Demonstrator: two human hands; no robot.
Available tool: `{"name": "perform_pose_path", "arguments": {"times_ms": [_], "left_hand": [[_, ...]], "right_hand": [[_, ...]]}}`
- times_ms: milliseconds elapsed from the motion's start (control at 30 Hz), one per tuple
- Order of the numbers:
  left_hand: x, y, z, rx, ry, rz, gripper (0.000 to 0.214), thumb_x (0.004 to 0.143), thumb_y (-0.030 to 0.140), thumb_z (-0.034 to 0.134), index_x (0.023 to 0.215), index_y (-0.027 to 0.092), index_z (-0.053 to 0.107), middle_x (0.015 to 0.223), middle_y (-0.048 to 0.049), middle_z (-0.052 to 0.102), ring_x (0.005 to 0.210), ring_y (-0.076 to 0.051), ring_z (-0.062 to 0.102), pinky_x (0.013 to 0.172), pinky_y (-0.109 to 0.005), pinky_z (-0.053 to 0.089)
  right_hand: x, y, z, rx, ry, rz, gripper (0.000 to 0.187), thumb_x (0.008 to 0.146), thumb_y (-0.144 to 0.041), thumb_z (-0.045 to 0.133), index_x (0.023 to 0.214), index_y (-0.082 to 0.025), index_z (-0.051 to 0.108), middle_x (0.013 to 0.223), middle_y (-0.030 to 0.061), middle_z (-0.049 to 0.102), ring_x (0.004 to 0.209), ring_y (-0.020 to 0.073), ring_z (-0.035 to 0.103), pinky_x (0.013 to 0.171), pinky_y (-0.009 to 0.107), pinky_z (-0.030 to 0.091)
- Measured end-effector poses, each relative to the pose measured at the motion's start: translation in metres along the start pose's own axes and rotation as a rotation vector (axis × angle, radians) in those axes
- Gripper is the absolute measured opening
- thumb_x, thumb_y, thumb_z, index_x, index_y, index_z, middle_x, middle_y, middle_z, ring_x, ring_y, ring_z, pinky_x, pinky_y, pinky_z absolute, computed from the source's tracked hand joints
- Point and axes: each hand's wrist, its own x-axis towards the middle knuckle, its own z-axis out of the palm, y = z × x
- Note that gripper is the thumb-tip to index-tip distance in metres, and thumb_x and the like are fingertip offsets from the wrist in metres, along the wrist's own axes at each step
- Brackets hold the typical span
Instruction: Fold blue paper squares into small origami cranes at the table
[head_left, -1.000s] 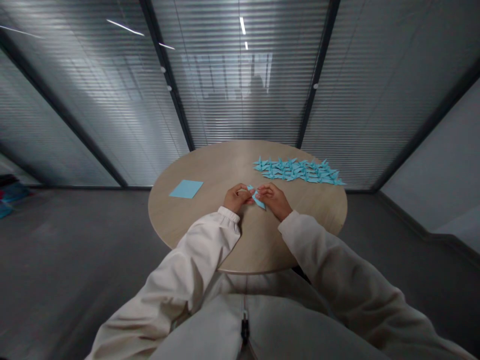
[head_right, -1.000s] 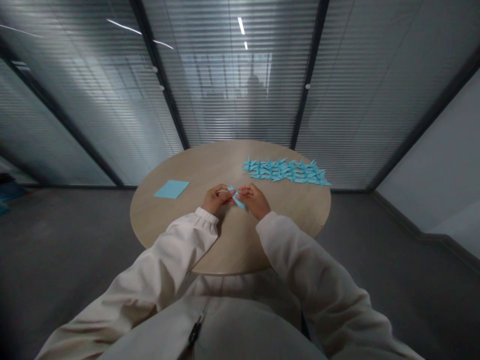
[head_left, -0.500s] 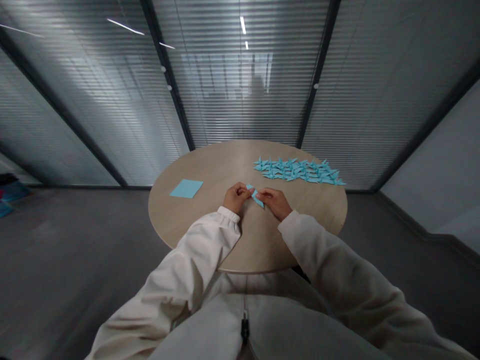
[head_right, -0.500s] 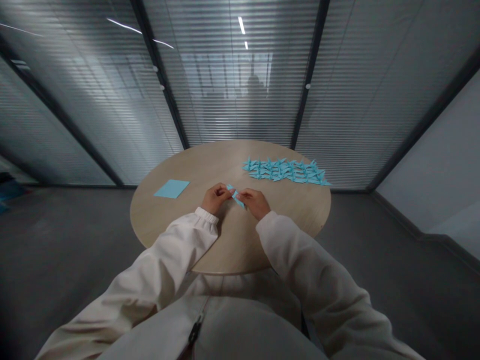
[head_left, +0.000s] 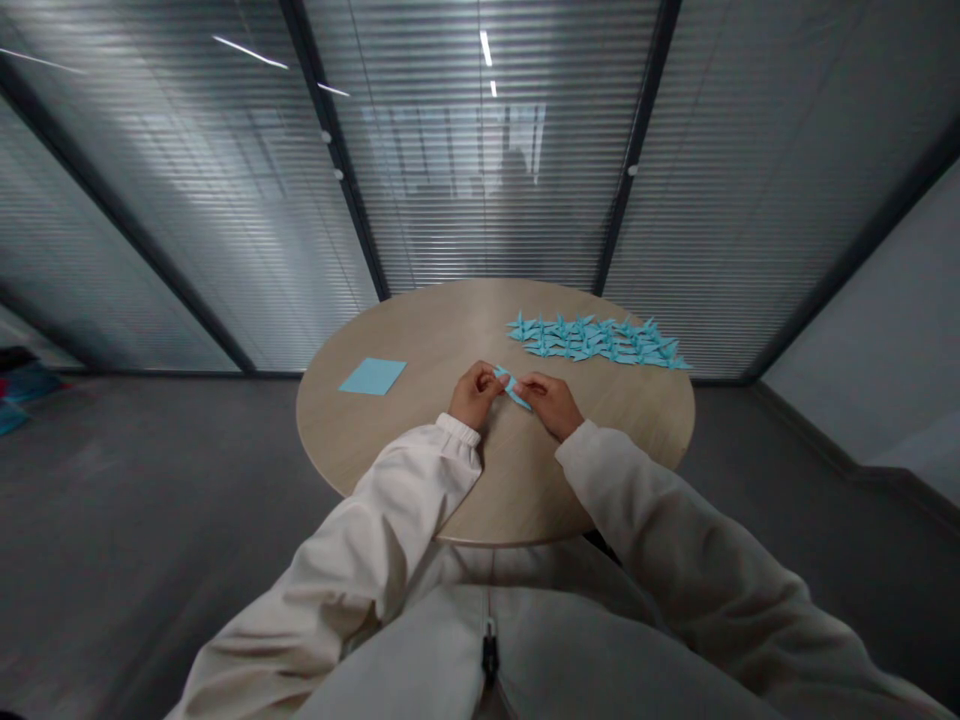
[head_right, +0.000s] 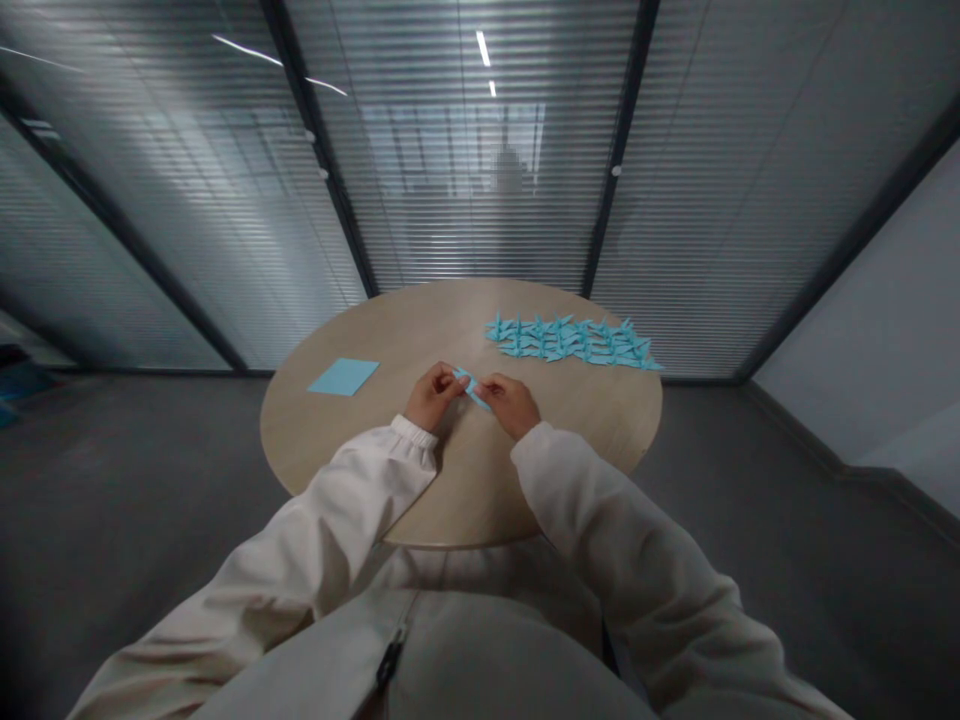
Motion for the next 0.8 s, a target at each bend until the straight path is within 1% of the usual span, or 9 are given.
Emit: {"name": "perform_pose_path", "arguments": {"times_ms": [100,167,233,367,533,667,800], "left_hand": [[0.001,0.002,-0.002,-0.045,0.006,0.011,0.036,0.058,0.041,0.072,0.07,0.016,0.049,0.06,0.0047,0.054,0.056,-0.007,0.051,0.059,-0.02,0.043],[0.003,0.002,-0.005,-0.076,0.015,-0.007,0.038,0.057,0.042,0.072,0.071,0.016,0.05,0.062,0.0039,0.056,0.057,-0.008,0.052,0.06,-0.021,0.044],[0.004,0.001,-0.007,-0.093,0.023,-0.03,0.038,0.056,0.042,0.073,0.072,0.016,0.051,0.064,0.0032,0.057,0.059,-0.008,0.054,0.061,-0.022,0.046],[0.004,0.003,-0.008,-0.086,0.023,-0.037,0.037,0.052,0.038,0.076,0.071,0.015,0.054,0.064,0.0023,0.058,0.06,-0.01,0.055,0.062,-0.024,0.047],[0.002,0.007,-0.007,0.002,0.014,0.01,0.028,0.054,0.033,0.076,0.067,0.015,0.058,0.059,0.0025,0.056,0.057,-0.01,0.053,0.06,-0.023,0.044],[0.002,0.005,-0.009,0.098,0.017,0.061,0.023,0.057,0.03,0.074,0.068,0.015,0.061,0.062,0.0019,0.056,0.059,-0.01,0.051,0.06,-0.022,0.041],[0.001,0.005,-0.011,0.164,-0.019,0.081,0.02,0.059,0.03,0.072,0.069,0.016,0.062,0.065,0.0011,0.058,0.064,-0.012,0.053,0.064,-0.022,0.04]], "right_hand": [[-0.002,-0.006,0.001,-0.045,0.046,-0.024,0.023,0.073,-0.04,0.059,0.079,-0.019,0.061,0.076,0.001,0.062,0.07,0.0151,0.058,0.066,0.027,0.045],[-0.003,-0.01,0.001,-0.006,0.077,-0.045,0.026,0.07,-0.039,0.062,0.087,-0.02,0.059,0.084,0.0023,0.062,0.077,0.0158,0.058,0.068,0.027,0.046],[-0.003,-0.012,0.001,0.061,0.078,-0.058,0.028,0.07,-0.038,0.062,0.09,-0.021,0.058,0.088,0.003,0.062,0.082,0.0162,0.058,0.071,0.027,0.047],[-0.001,-0.01,-0.002,0.112,0.063,-0.011,0.023,0.074,-0.041,0.057,0.083,-0.019,0.061,0.081,0.0018,0.062,0.076,0.0152,0.058,0.072,0.027,0.046],[0.002,-0.008,-0.005,0.119,0.029,0.046,0.022,0.07,-0.039,0.061,0.075,-0.018,0.063,0.07,-0.0001,0.061,0.065,0.0138,0.056,0.064,0.026,0.045],[0.002,-0.008,-0.005,0.11,-0.005,0.056,0.022,0.067,-0.038,0.063,0.072,-0.017,0.065,0.069,0.0004,0.063,0.066,0.0145,0.057,0.067,0.027,0.045],[0.002,-0.009,-0.004,0.11,-0.051,0.081,0.021,0.065,-0.036,0.064,0.073,-0.017,0.066,0.07,0.001,0.064,0.067,0.0147,0.058,0.066,0.028,0.045]]}}
